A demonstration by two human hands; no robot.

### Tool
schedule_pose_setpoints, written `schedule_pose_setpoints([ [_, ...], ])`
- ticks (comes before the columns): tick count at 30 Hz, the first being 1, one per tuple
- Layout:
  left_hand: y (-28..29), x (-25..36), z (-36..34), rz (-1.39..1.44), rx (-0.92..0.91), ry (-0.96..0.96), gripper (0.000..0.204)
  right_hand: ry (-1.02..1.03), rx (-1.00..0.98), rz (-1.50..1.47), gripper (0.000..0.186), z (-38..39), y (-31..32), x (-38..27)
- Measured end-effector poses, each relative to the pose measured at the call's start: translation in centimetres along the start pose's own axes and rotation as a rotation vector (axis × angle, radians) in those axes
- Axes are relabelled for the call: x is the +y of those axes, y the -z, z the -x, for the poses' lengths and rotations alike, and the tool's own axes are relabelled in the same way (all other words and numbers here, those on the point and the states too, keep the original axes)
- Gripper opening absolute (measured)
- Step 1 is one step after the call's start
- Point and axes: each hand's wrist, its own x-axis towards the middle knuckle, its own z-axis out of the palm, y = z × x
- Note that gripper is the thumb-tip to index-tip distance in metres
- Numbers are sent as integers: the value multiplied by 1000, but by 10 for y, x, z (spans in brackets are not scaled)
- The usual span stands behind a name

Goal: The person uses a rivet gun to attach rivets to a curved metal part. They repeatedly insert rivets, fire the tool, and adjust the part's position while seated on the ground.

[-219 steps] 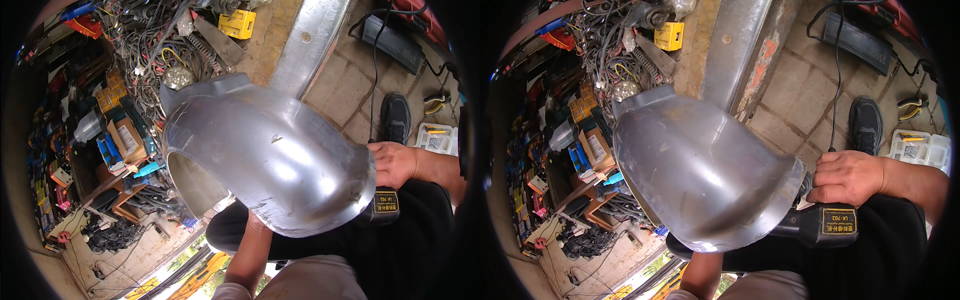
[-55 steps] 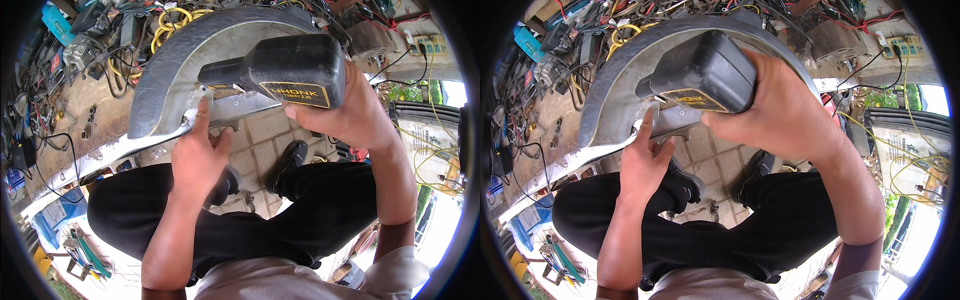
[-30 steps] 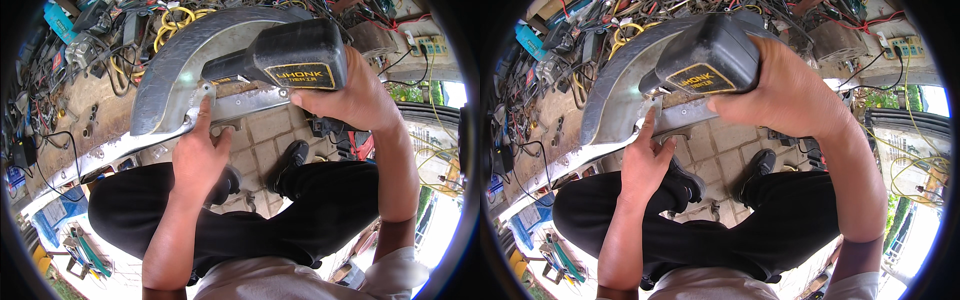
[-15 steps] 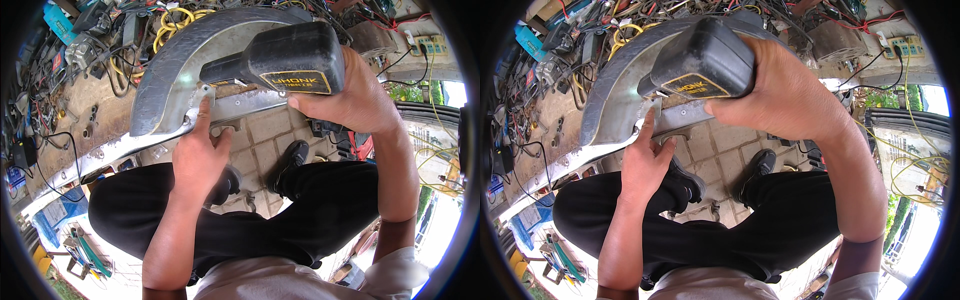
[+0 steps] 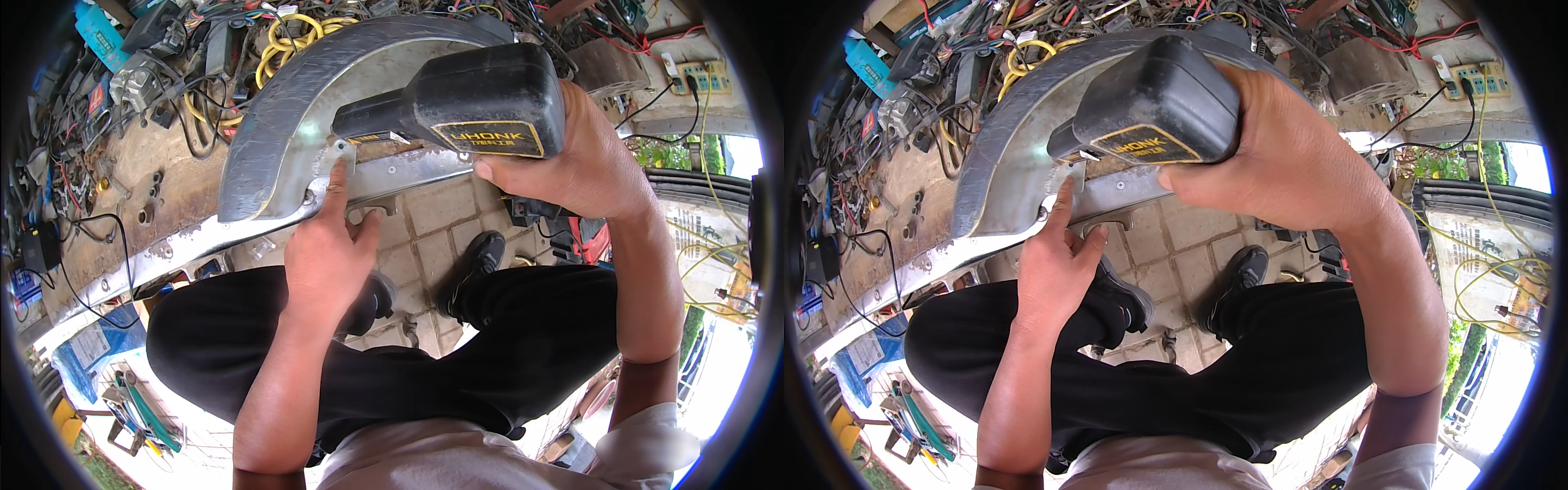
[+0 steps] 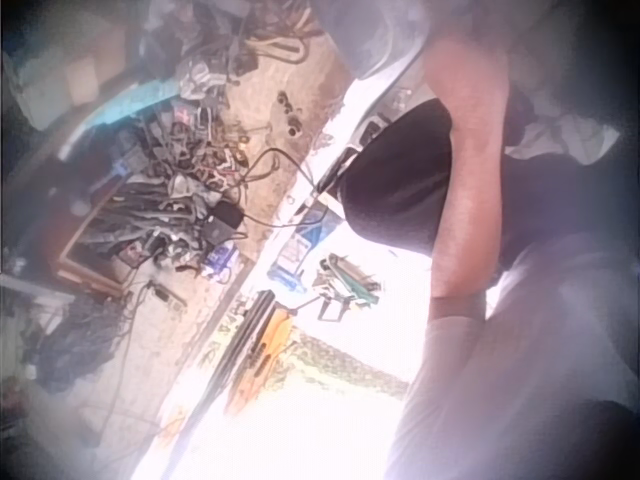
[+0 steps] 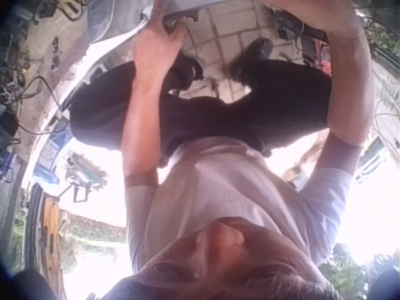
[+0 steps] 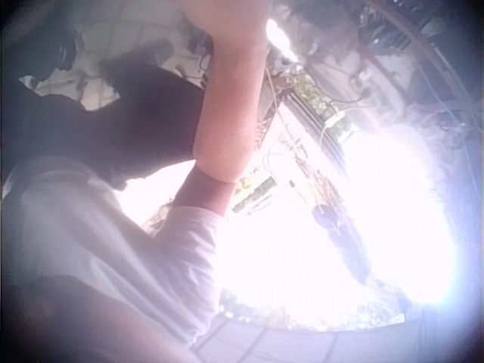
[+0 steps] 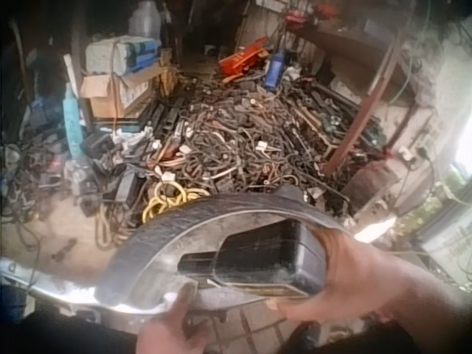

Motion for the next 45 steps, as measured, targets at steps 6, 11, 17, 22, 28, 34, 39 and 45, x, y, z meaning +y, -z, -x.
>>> schedule_pose_setpoints([
  [6, -1, -1, 0, 20, 2, -8, 71, -26, 2, -28, 40, 1, 0, 0],
  [11, -1, -1, 0, 23, 4, -14, 71, -41, 12, -13, 40, 1, 0, -1],
  [17, -2, 0, 1, 35, -6, 0, 73, -41, 30, 7, 40, 2, -1, -1],
  [22, -2, -2, 1, 7, 5, -23, 72, -64, 20, 72, 41, 3, -1, -3],
  [28, -2, -2, 1, -11, 2, -25, 73, -26, 20, 52, 43, 2, -1, -3],
  [34, -2, -1, 1, -10, -4, -18, 72, -71, -2, 21, 43, 2, -1, -3],
  [39, 0, 0, 1, -13, -13, -8, 72, -71, 9, 13, 42, 2, -1, -4],
  [45, 0, 0, 1, -8, -14, -4, 73, -69, 19, 5, 42, 2, -2, -4],
])
